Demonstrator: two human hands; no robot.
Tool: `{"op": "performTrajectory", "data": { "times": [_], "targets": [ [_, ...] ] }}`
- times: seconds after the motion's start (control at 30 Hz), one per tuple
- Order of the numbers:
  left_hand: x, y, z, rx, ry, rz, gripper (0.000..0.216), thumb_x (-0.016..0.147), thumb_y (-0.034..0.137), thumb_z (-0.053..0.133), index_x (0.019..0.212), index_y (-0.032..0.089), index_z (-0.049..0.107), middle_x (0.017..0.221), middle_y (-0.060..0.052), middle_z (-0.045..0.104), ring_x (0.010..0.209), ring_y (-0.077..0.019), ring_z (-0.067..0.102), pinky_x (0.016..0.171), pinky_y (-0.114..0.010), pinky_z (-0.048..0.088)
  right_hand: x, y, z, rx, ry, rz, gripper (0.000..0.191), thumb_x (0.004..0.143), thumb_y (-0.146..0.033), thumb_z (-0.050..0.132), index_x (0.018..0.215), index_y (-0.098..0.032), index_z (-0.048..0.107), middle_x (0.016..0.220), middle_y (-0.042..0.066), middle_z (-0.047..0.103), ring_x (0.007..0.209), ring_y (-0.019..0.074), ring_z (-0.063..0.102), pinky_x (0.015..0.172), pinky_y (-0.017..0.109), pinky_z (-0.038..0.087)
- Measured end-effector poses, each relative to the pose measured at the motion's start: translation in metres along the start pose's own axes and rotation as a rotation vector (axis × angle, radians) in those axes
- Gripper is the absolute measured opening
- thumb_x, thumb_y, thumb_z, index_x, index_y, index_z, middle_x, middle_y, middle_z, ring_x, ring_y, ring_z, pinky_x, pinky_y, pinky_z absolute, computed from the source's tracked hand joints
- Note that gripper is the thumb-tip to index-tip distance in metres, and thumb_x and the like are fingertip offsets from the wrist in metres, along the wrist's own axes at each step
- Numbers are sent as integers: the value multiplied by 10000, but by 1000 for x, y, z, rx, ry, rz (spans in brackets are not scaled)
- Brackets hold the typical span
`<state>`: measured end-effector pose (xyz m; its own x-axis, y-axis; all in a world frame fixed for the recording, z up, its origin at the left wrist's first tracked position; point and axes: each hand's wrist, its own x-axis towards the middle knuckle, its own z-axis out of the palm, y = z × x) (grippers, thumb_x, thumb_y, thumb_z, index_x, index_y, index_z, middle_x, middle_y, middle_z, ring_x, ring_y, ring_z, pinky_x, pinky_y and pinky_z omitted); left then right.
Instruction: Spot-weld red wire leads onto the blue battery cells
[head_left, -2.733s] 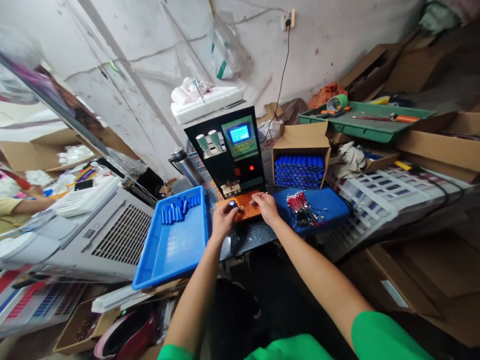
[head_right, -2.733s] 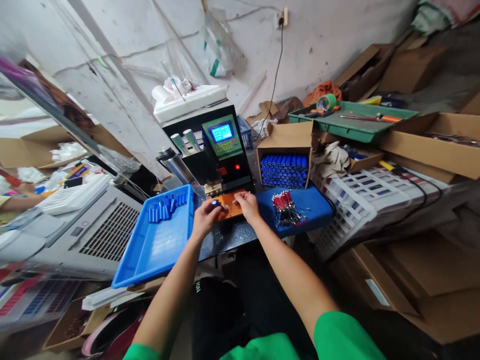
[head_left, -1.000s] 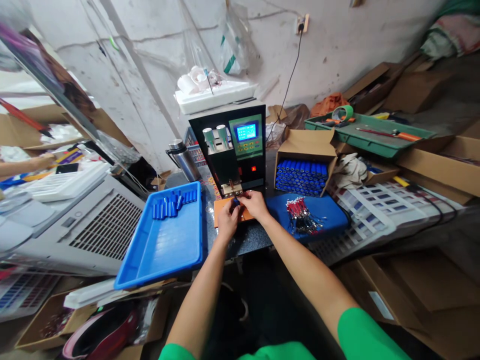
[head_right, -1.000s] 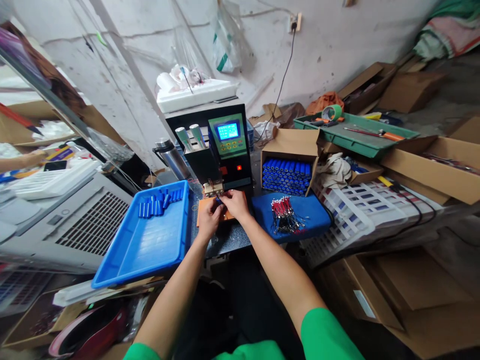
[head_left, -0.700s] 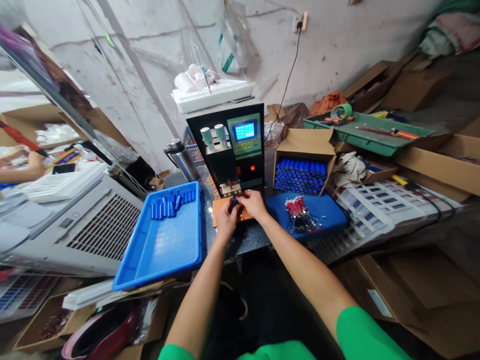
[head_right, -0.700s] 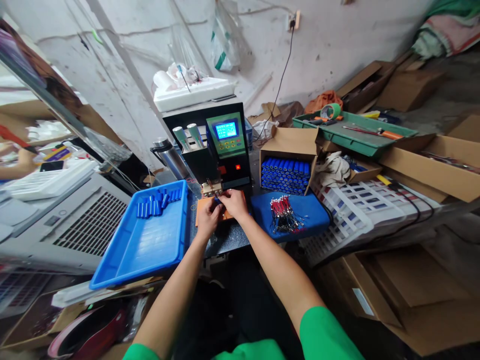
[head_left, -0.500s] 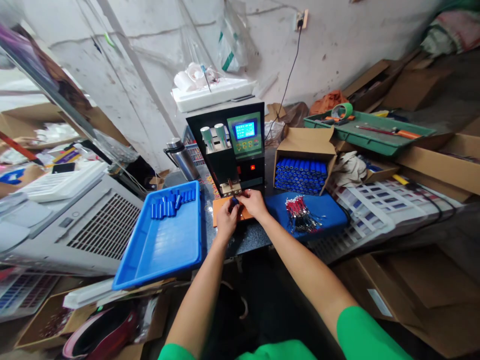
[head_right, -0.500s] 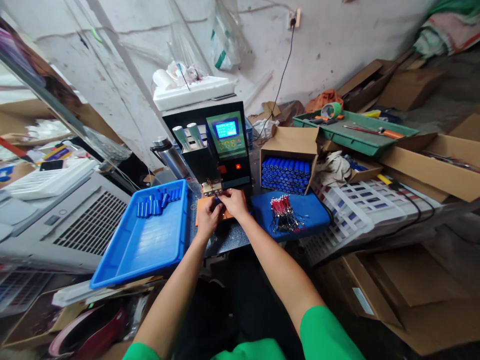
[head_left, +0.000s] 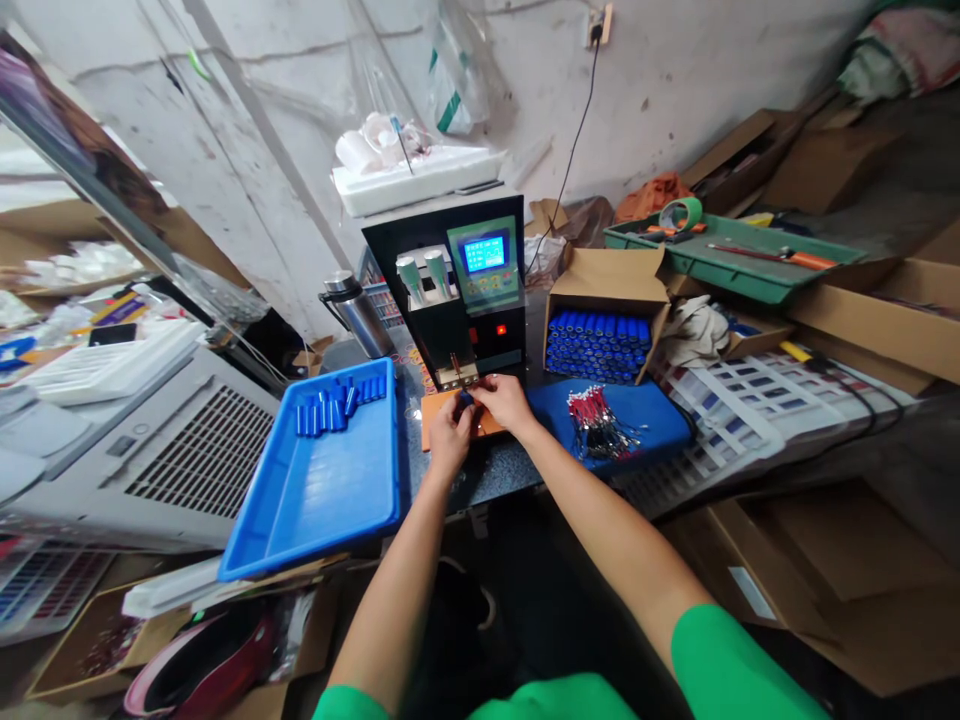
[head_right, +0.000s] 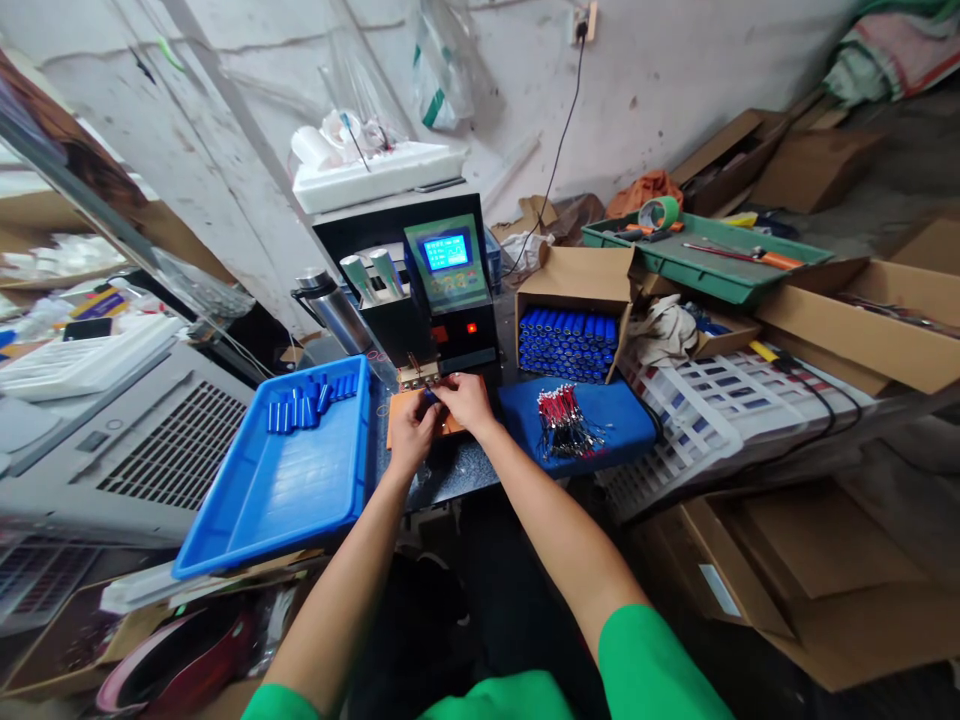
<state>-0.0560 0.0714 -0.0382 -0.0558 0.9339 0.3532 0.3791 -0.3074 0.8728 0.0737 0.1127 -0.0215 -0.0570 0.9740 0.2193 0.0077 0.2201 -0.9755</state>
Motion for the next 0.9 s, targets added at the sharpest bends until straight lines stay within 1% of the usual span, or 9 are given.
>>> {"op": "performTrajectory", "data": {
  "times": [0.17,0.4,0.47,0.57,0.63,0.73,0.8,0.9],
  "targets": [
    [1,-2,0,5,6,4,281,873,304,584,1101,173,682,941,-59,730,853,-198,678,802,-322,532,-4,9,-5,33,-49,-2,208,768,-357,654,721,-158,693,694,38,698,704,184,633,621,257,464],
    [3,-7,-1,-1,-1,-7,257,859,309,600,1060,172,681,908,-58,721,797,-195,663,758,-314,534,-9,15,-7,9,-59,-18,207,756,-350,618,638,-181,601,575,-10,579,610,153,544,575,249,405],
    [3,-7,0,-8,-10,-9,258,861,310,592,1063,172,676,918,-56,718,796,-189,659,752,-306,529,-9,15,-8,-15,-62,-28,224,752,-367,616,628,-183,582,580,-13,570,611,149,527,580,250,393],
    [2,-7,0,-4,-6,4,262,863,305,582,1072,172,666,927,-52,710,791,-175,649,746,-292,518,-10,15,-9,-40,-77,-45,235,737,-390,630,648,-176,590,641,-3,605,639,147,528,608,255,391],
    [1,-7,-1,26,3,9,254,862,306,584,1062,173,667,891,-43,700,753,-164,631,708,-277,507,-12,16,-10,-44,-93,-46,234,731,-395,640,674,-170,609,684,6,632,660,148,538,628,257,397],
    [0,-6,-2,78,4,7,233,870,310,575,1035,176,668,810,-26,676,682,-151,599,641,-259,480,-14,17,-10,-42,-112,-36,229,728,-390,656,695,-167,619,694,3,639,661,145,541,640,256,405],
    [0,-5,-3,107,13,16,224,867,296,571,1029,176,669,806,-24,674,686,-151,597,646,-260,474,-16,16,-10,-52,-122,-34,218,729,-379,667,702,-167,626,693,-2,637,660,143,541,643,256,409],
    [0,-3,-3,124,25,30,209,848,269,573,1004,174,672,849,-34,682,750,-165,614,704,-278,483,-19,14,-10,-96,-119,-60,177,733,-340,676,715,-167,646,718,0,637,677,143,548,658,259,418]
  ]
}}
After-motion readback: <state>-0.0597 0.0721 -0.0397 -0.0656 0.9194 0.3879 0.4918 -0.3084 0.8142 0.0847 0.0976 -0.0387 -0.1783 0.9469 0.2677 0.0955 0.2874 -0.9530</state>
